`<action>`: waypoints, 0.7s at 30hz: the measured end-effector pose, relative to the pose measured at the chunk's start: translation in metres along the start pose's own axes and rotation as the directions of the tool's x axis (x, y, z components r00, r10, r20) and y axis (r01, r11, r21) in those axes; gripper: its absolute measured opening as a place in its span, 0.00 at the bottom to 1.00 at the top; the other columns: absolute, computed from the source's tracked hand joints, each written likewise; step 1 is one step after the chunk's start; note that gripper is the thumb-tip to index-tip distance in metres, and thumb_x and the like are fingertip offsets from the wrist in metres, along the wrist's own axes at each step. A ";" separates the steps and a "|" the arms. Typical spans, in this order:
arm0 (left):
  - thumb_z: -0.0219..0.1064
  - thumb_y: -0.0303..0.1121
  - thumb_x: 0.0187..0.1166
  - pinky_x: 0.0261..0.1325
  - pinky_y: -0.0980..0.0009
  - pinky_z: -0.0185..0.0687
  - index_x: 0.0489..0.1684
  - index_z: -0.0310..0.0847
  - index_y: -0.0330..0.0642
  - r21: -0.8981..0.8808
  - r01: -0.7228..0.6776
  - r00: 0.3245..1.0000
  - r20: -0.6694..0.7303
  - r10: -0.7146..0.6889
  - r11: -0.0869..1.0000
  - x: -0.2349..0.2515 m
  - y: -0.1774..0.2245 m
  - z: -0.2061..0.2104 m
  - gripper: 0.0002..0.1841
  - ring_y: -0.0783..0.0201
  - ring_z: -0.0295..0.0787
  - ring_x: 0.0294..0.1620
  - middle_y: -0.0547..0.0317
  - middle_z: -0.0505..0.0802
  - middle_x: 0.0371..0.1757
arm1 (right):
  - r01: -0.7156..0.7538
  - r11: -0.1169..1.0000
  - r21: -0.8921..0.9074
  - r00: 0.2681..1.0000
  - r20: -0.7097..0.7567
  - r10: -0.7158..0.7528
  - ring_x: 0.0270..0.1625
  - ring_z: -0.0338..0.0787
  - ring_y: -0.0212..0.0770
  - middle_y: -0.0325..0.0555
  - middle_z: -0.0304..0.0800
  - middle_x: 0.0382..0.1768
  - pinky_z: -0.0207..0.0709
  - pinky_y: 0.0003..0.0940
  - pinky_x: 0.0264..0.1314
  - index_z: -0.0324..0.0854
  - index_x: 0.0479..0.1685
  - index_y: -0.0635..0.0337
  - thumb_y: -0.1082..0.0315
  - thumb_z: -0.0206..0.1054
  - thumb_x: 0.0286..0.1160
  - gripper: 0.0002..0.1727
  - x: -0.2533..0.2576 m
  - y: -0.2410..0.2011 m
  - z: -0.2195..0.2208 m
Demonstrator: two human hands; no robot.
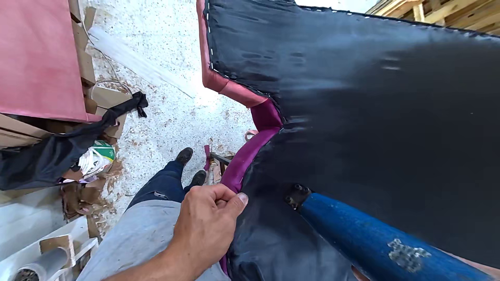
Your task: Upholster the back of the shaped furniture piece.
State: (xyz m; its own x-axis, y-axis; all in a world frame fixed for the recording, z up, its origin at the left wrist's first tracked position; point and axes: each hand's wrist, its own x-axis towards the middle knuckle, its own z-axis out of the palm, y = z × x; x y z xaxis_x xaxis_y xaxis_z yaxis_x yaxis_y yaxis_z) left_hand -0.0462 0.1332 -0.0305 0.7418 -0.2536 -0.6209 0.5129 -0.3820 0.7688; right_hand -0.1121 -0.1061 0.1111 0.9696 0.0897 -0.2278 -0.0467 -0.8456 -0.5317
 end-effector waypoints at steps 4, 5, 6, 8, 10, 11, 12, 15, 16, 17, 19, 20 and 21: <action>0.72 0.40 0.70 0.16 0.75 0.71 0.15 0.86 0.55 -0.112 0.003 0.996 -0.084 -0.013 0.994 0.002 -0.002 0.008 0.12 0.74 0.77 0.13 0.71 0.83 0.12 | -0.001 1.000 -0.024 0.999 0.046 0.002 0.42 0.94 0.47 0.61 0.94 0.37 0.84 0.36 0.48 0.86 0.53 0.67 0.59 0.71 0.73 0.19 0.000 0.002 -0.003; 0.73 0.39 0.70 0.15 0.75 0.71 0.15 0.86 0.54 -0.141 0.000 0.994 -0.104 -0.015 0.990 0.002 -0.002 0.009 0.12 0.74 0.77 0.12 0.69 0.83 0.12 | 0.004 0.999 -0.038 0.998 0.066 -0.001 0.40 0.94 0.49 0.62 0.95 0.37 0.84 0.40 0.46 0.87 0.53 0.66 0.58 0.71 0.73 0.20 0.002 0.003 -0.003; 0.73 0.38 0.69 0.14 0.74 0.71 0.14 0.85 0.54 -0.164 -0.004 0.992 -0.123 -0.017 0.986 0.002 -0.002 0.011 0.12 0.73 0.77 0.11 0.68 0.83 0.11 | 0.012 0.998 -0.057 0.996 0.092 -0.007 0.41 0.94 0.50 0.61 0.95 0.38 0.84 0.42 0.45 0.87 0.53 0.65 0.56 0.71 0.74 0.20 0.006 0.004 -0.002; 0.73 0.36 0.68 0.13 0.74 0.69 0.12 0.83 0.53 -0.195 -0.008 0.988 -0.151 -0.022 0.981 0.003 -0.003 0.013 0.12 0.72 0.76 0.10 0.67 0.82 0.10 | 0.023 0.997 -0.071 0.989 0.144 -0.012 0.41 0.95 0.47 0.58 0.96 0.39 0.84 0.43 0.44 0.89 0.54 0.63 0.56 0.71 0.74 0.20 0.014 0.006 -0.001; 0.73 0.36 0.67 0.14 0.73 0.66 0.10 0.81 0.54 -0.200 0.009 0.985 -0.167 -0.043 0.980 0.005 -0.003 0.015 0.13 0.72 0.74 0.10 0.68 0.81 0.09 | 0.019 0.998 -0.060 0.985 0.175 -0.008 0.41 0.95 0.41 0.54 0.97 0.38 0.85 0.37 0.44 0.90 0.53 0.63 0.59 0.74 0.70 0.19 0.025 0.003 0.001; 0.73 0.36 0.67 0.15 0.73 0.67 0.10 0.81 0.54 -0.205 0.025 0.984 -0.166 -0.060 0.979 0.005 -0.003 0.016 0.14 0.72 0.75 0.10 0.68 0.81 0.09 | 0.019 0.998 -0.053 0.983 0.182 -0.009 0.41 0.95 0.39 0.53 0.97 0.39 0.85 0.35 0.44 0.90 0.53 0.63 0.59 0.74 0.70 0.19 0.030 0.003 0.002; 0.73 0.36 0.66 0.15 0.72 0.67 0.10 0.81 0.54 -0.219 0.036 0.983 -0.166 -0.074 0.975 0.006 -0.003 0.016 0.14 0.72 0.75 0.11 0.68 0.81 0.09 | 0.020 0.999 -0.045 0.982 0.190 -0.011 0.41 0.95 0.38 0.53 0.97 0.39 0.86 0.35 0.44 0.90 0.53 0.63 0.59 0.74 0.70 0.19 0.034 0.004 0.004; 0.73 0.37 0.67 0.16 0.73 0.67 0.10 0.81 0.54 -0.243 0.060 0.982 -0.157 -0.101 0.968 0.006 -0.003 0.016 0.14 0.72 0.75 0.11 0.68 0.81 0.10 | 0.019 0.999 -0.039 0.977 0.213 -0.011 0.38 0.94 0.36 0.51 0.97 0.37 0.85 0.34 0.41 0.90 0.52 0.62 0.57 0.74 0.70 0.19 0.043 0.006 0.008; 0.73 0.37 0.67 0.17 0.73 0.67 0.10 0.80 0.54 -0.245 0.065 0.983 -0.149 -0.104 0.967 0.006 -0.003 0.016 0.14 0.73 0.75 0.12 0.68 0.81 0.10 | 0.020 0.999 -0.045 0.976 0.219 -0.009 0.37 0.93 0.36 0.51 0.97 0.36 0.84 0.35 0.40 0.90 0.51 0.61 0.56 0.74 0.71 0.19 0.045 0.006 0.009; 0.73 0.37 0.67 0.17 0.73 0.67 0.10 0.80 0.54 -0.244 0.067 0.984 -0.142 -0.105 0.967 0.006 -0.002 0.016 0.14 0.73 0.75 0.12 0.69 0.81 0.10 | 0.019 0.998 -0.054 0.973 0.229 -0.007 0.37 0.93 0.36 0.51 0.97 0.36 0.84 0.36 0.39 0.90 0.50 0.61 0.55 0.74 0.71 0.19 0.047 0.007 0.011; 0.72 0.38 0.68 0.17 0.74 0.67 0.11 0.81 0.54 -0.237 0.075 0.986 -0.129 -0.108 0.969 0.007 -0.002 0.014 0.14 0.74 0.75 0.12 0.70 0.81 0.10 | 0.019 0.998 -0.062 0.969 0.246 -0.003 0.37 0.94 0.38 0.52 0.97 0.36 0.84 0.38 0.38 0.91 0.51 0.62 0.57 0.74 0.70 0.19 0.050 0.007 0.013; 0.72 0.38 0.69 0.17 0.75 0.68 0.11 0.81 0.54 -0.237 0.078 0.987 -0.121 -0.109 0.968 0.007 -0.002 0.013 0.14 0.75 0.76 0.12 0.70 0.82 0.10 | 0.019 0.998 -0.066 0.966 0.257 -0.001 0.37 0.94 0.39 0.53 0.97 0.36 0.85 0.38 0.39 0.91 0.52 0.63 0.58 0.74 0.71 0.19 0.051 0.007 0.014; 0.72 0.38 0.69 0.17 0.75 0.68 0.12 0.81 0.54 -0.241 0.083 0.987 -0.113 -0.113 0.967 0.007 -0.002 0.012 0.14 0.75 0.76 0.12 0.70 0.82 0.11 | 0.020 0.997 -0.069 0.965 0.263 -0.001 0.38 0.94 0.40 0.53 0.97 0.37 0.85 0.38 0.40 0.90 0.52 0.64 0.59 0.74 0.71 0.19 0.052 0.006 0.014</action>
State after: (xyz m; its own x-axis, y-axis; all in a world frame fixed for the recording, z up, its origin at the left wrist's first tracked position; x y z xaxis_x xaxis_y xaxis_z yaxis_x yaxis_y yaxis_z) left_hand -0.0475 0.1213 -0.0381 0.7228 -0.1070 -0.6827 0.6619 -0.1764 0.7285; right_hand -0.0654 -0.0991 0.0841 0.8724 0.2255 -0.4336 -0.0107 -0.8781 -0.4783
